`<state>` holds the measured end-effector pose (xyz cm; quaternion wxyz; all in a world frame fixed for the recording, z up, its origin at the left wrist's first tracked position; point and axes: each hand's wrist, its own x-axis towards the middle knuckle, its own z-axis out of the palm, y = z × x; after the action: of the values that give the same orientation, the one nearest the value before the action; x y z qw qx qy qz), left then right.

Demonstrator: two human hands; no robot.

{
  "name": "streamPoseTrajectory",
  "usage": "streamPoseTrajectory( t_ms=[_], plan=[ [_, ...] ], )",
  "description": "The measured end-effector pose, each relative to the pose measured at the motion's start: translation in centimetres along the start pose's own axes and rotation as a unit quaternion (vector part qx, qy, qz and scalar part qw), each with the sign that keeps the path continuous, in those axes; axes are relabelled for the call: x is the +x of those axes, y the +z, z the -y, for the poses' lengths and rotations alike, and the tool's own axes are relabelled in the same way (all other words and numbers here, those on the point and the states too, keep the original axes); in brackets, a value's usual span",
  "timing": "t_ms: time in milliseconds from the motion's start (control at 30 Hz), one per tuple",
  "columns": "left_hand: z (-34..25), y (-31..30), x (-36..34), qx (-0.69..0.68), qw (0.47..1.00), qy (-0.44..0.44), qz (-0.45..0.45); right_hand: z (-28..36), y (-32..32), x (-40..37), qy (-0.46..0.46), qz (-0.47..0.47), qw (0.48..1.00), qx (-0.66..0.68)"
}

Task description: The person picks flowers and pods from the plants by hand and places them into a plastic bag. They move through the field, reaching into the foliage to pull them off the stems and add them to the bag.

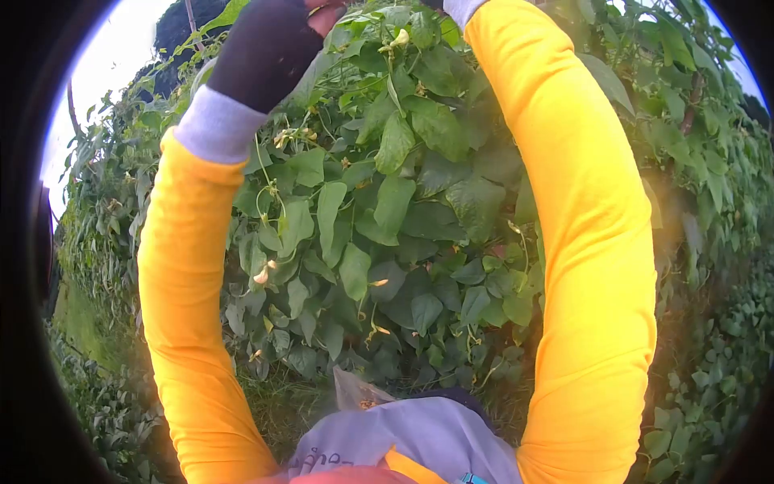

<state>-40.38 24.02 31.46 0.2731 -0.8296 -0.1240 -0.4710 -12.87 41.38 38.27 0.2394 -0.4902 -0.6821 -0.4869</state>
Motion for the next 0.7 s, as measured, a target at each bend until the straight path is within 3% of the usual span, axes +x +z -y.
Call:
streamPoseTrajectory(
  t_ms=[67,133,167,233,267,400,600,700],
  plan=[
    [4.3,4.9,4.2,0.018,0.998,-0.045,0.038,0.0,0.2,-1.0,-0.016,-0.007,1.0,-0.002],
    [5.2,7.4,6.1,-0.034,0.978,-0.134,0.155,0.0,0.4,-1.9,-0.018,-0.032,0.999,-0.01],
    [5.3,8.0,5.8,-0.024,0.974,-0.163,0.157,0.2,-0.6,-2.5,-0.022,-0.014,0.992,0.127],
    [5.3,9.6,4.3,-0.007,0.962,-0.221,0.162,0.1,-0.3,-3.3,-0.017,-0.032,0.974,0.225],
    [5.9,10.3,3.5,0.036,0.969,-0.169,0.179,0.1,0.2,-3.6,-0.015,-0.04,0.961,0.274],
    [6.9,11.2,0.1,0.039,0.977,-0.13,0.165,0.2,1.1,-3.9,0.016,0.024,0.936,0.352],
    [6.9,11.4,-0.9,0.026,0.979,-0.123,0.162,1.0,1.7,-3.9,0.007,-0.15,0.98,0.131],
    [7.1,11.6,-1.3,-0.022,0.978,-0.135,0.159,2.1,1.8,-2.2,0.106,-0.139,0.985,0.002]
  ],
)
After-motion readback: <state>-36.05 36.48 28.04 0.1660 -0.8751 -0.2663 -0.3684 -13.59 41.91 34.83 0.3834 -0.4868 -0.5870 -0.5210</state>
